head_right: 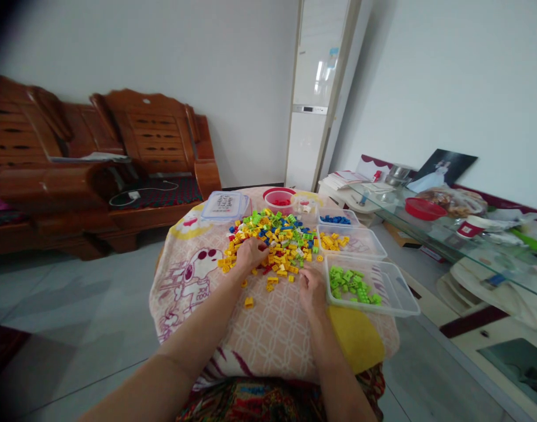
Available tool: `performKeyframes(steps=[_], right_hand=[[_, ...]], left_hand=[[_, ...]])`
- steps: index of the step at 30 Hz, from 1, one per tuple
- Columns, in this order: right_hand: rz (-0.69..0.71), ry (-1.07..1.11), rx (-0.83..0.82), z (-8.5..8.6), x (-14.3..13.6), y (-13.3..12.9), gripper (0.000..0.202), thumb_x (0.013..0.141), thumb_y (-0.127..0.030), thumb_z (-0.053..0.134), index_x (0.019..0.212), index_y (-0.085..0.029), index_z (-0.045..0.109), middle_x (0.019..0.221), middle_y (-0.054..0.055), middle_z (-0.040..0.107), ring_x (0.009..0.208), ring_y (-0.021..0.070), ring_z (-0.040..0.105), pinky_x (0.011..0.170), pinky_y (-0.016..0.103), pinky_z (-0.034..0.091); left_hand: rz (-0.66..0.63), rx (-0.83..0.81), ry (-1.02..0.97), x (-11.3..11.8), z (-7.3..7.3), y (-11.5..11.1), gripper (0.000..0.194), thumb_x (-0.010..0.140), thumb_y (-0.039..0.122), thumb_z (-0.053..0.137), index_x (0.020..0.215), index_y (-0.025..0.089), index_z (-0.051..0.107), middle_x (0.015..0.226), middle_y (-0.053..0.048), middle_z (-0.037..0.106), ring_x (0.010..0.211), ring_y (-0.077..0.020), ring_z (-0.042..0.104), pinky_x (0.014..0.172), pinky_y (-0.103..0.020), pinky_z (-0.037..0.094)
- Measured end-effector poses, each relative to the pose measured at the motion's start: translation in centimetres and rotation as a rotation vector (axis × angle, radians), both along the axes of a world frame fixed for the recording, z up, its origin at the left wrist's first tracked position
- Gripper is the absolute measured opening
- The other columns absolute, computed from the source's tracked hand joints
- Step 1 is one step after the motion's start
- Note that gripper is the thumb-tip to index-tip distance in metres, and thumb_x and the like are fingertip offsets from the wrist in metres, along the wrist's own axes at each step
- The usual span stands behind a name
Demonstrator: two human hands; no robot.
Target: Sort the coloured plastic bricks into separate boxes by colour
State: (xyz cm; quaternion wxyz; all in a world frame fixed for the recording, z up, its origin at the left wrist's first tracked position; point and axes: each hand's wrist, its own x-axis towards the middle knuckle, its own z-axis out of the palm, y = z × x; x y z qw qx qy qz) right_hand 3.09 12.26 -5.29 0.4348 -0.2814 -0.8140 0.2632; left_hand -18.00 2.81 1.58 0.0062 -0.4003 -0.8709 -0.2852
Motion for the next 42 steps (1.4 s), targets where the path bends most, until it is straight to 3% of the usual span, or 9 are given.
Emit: performKeyframes(steps=[7, 15, 21, 27, 34, 38, 42], right_hand=[[0.004, 0.007, 0.014, -0.2, -0.1, 0.0, 0.028, 0.079, -0.023, 0.048, 0.086, -0.021, 0.075, 0.104, 0.01, 0.073, 0.1, 0.0239, 0.066, 0.094, 0.043, 0.051], [-0.005, -0.01, 0.017, -0.2, 0.0, 0.0, 0.028, 0.08, -0.023, 0.047, 0.087, -0.021, 0.075, 0.106, 0.011, 0.073, 0.102, 0.0242, 0.066, 0.095, 0.043, 0.051], [-0.004, -0.015, 0.014, 0.1, 0.0, -0.2, 0.029, 0.08, -0.022, 0.047, 0.087, -0.021, 0.075, 0.108, 0.01, 0.073, 0.103, 0.0235, 0.066, 0.096, 0.042, 0.05], [-0.01, -0.015, 0.007, -0.2, -0.1, 0.0, 0.028, 0.081, -0.023, 0.047, 0.087, -0.021, 0.075, 0.107, 0.01, 0.073, 0.103, 0.0234, 0.065, 0.097, 0.042, 0.05], [-0.01, -0.004, 0.006, -0.3, -0.1, -0.1, 0.028, 0.08, -0.022, 0.047, 0.087, -0.02, 0.075, 0.107, 0.012, 0.072, 0.103, 0.025, 0.066, 0.097, 0.044, 0.05], [-0.011, -0.011, 0.004, -0.3, -0.1, -0.1, 0.028, 0.08, -0.022, 0.047, 0.087, -0.02, 0.075, 0.107, 0.012, 0.072, 0.103, 0.0251, 0.066, 0.096, 0.044, 0.05], [0.006, -0.002, 0.022, -0.5, 0.0, 0.1, 0.029, 0.08, -0.021, 0.047, 0.089, -0.021, 0.075, 0.109, 0.011, 0.072, 0.104, 0.0241, 0.065, 0.096, 0.043, 0.05]], left_hand=[[0.045, -0.025, -0.026, 0.5, 0.2, 0.4, 0.013, 0.079, 0.025, 0.061, 0.08, 0.02, 0.073, 0.098, -0.011, 0.07, 0.093, -0.0252, 0.065, 0.074, -0.03, 0.049], [0.096, -0.059, -0.082, 0.4, 0.9, 0.5, 0.01, 0.075, 0.024, 0.065, 0.08, 0.02, 0.072, 0.089, -0.01, 0.072, 0.089, -0.0245, 0.067, 0.074, -0.03, 0.05], [0.13, -0.059, -0.058, 0.2, 0.5, 0.4, 0.015, 0.074, 0.018, 0.059, 0.081, 0.02, 0.073, 0.089, -0.01, 0.072, 0.088, -0.0248, 0.067, 0.07, -0.029, 0.048], [0.179, 0.128, -0.052, -1.2, 0.2, -0.6, 0.023, 0.08, 0.018, 0.051, 0.086, 0.018, 0.073, 0.087, -0.008, 0.073, 0.082, -0.0185, 0.065, 0.069, -0.025, 0.044], [0.262, 0.406, -0.293, -3.8, 0.5, -2.0, 0.024, 0.079, 0.025, 0.053, 0.09, 0.017, 0.073, 0.072, -0.002, 0.07, 0.062, -0.0131, 0.061, 0.055, -0.021, 0.04], [0.107, 0.467, -0.463, -4.3, 0.6, 0.2, 0.021, 0.079, 0.03, 0.057, 0.083, 0.015, 0.072, 0.056, 0.0, 0.064, 0.052, -0.0119, 0.057, 0.053, -0.021, 0.042], [-0.044, 0.689, -0.616, -4.5, 3.3, 5.6, 0.02, 0.078, 0.027, 0.059, 0.083, 0.012, 0.072, 0.062, -0.001, 0.067, 0.057, -0.0115, 0.061, 0.062, -0.023, 0.05]])
